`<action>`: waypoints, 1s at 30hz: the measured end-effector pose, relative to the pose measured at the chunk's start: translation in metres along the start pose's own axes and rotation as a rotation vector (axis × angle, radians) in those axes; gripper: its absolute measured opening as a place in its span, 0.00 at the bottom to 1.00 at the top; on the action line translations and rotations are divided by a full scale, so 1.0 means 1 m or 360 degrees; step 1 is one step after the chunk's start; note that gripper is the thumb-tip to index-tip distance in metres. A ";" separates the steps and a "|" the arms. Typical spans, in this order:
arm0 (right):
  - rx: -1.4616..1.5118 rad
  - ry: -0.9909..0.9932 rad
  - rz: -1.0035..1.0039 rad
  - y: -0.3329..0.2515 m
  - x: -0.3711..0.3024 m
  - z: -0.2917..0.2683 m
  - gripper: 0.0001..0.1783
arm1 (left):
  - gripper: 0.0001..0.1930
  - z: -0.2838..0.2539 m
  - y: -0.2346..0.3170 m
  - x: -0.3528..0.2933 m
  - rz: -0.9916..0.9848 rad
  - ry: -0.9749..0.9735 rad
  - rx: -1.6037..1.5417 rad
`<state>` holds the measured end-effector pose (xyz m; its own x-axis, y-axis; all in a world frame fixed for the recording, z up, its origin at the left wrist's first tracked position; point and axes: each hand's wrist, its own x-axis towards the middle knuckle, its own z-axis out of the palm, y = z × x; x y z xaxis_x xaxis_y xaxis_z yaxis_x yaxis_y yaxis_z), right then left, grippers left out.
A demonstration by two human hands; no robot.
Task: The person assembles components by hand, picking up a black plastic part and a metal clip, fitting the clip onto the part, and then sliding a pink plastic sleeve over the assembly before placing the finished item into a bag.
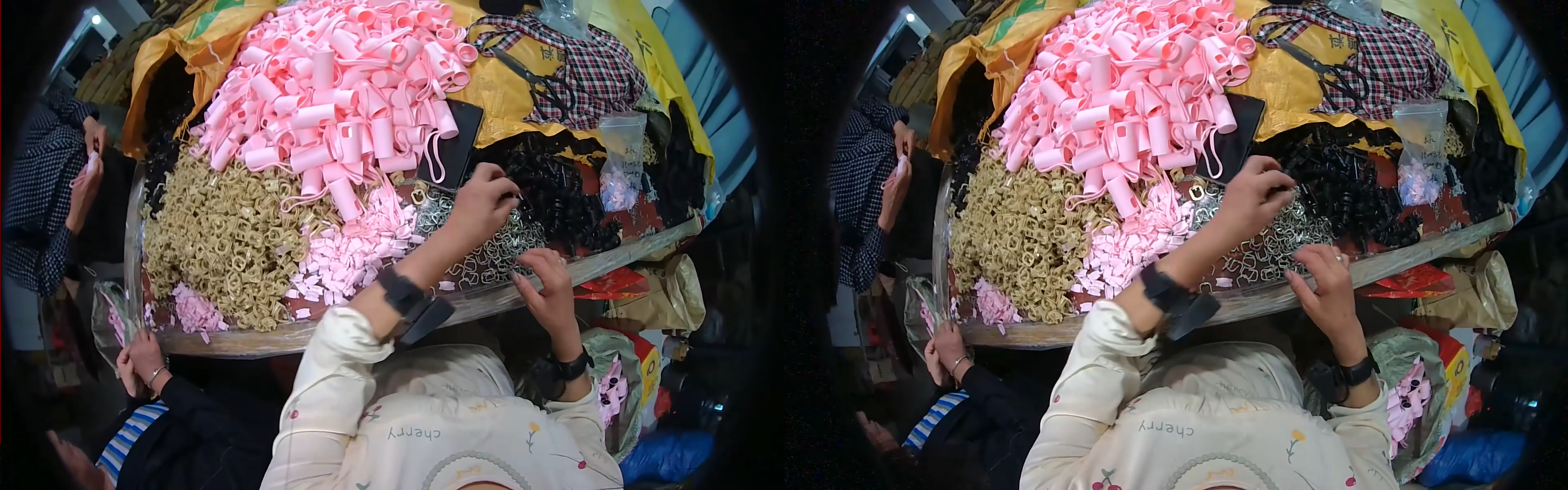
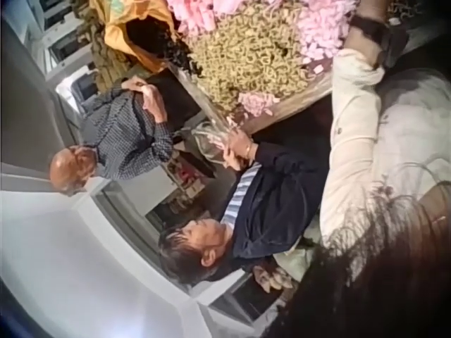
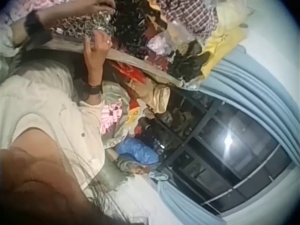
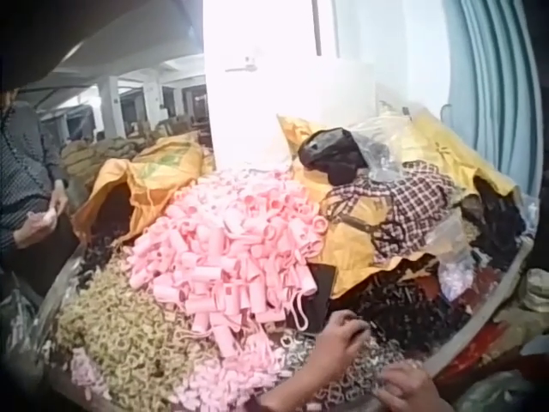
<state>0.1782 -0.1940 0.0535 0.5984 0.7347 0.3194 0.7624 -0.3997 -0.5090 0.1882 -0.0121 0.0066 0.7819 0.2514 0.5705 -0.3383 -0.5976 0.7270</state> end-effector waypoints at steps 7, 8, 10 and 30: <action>0.0125 -0.0245 -0.0270 0.001 0.021 0.048 0.06 | 0.19 -0.108 0.020 -0.083 -0.1489 0.0096 -0.1123; 0.0122 -0.0247 -0.0273 0.000 0.027 0.055 0.06 | 0.20 -0.122 0.021 -0.097 -0.1614 0.0134 -0.1307; 0.0082 -0.0259 -0.0379 -0.004 0.039 0.071 0.06 | 0.20 -0.140 0.021 -0.122 -0.1737 0.0187 -0.1494; 0.0601 -0.0760 0.0083 -0.031 0.049 0.114 0.04 | 0.18 -0.136 0.040 -0.169 -0.1674 0.0597 -0.2008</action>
<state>0.1557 -0.0829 -0.0058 0.3893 0.9190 -0.0630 0.5428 -0.2842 -0.7903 -0.0289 0.0253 -0.0085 0.8289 0.3817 -0.4088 -0.1110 0.8287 0.5487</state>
